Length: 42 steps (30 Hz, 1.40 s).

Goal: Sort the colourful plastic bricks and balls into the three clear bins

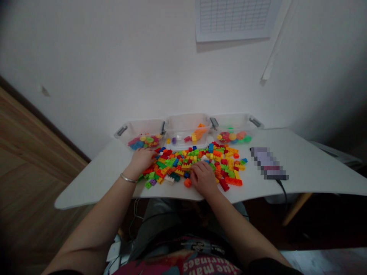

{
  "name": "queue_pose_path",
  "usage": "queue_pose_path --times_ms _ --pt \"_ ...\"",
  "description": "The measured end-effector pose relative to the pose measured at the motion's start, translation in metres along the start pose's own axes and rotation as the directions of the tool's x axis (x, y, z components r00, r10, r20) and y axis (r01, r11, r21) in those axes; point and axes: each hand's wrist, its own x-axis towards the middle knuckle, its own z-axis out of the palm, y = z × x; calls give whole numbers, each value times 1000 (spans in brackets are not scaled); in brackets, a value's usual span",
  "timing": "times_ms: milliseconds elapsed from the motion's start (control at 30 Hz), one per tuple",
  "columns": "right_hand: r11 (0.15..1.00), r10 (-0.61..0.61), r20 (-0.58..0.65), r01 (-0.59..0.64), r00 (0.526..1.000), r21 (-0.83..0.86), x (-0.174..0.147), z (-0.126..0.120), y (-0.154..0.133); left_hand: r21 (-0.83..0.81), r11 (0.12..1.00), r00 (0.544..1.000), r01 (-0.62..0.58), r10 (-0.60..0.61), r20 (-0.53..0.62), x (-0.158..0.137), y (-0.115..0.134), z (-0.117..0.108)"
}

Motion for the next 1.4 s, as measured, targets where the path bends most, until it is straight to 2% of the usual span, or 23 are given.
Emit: queue_pose_path --times_ms 300,700,1033,1100,1200,1300,1400 --pt "1000 18 19 -18 1000 18 0 0 -1 -60 998 1000 13 -14 -22 1 0 13" --pt "1000 3 30 -3 1000 7 1 -2 0 -80 995 998 63 -64 -9 8 2 12" --pt "1000 6 24 -6 1000 14 1 -1 0 -44 998 994 46 -50 -99 9 0 11" --pt "1000 9 31 -9 999 21 1 -2 -1 -106 993 987 46 -62 -152 8 0 7" --pt "999 28 50 -29 998 18 1 -2 -1 -295 955 959 33 -114 -261 6 3 5" --pt "999 43 53 -44 998 16 0 -2 -1 -525 851 923 -5 -198 -329 0 14 8" --pt "999 50 45 -50 998 18 -1 -1 -1 -704 709 919 -37 -253 -303 -10 35 15"
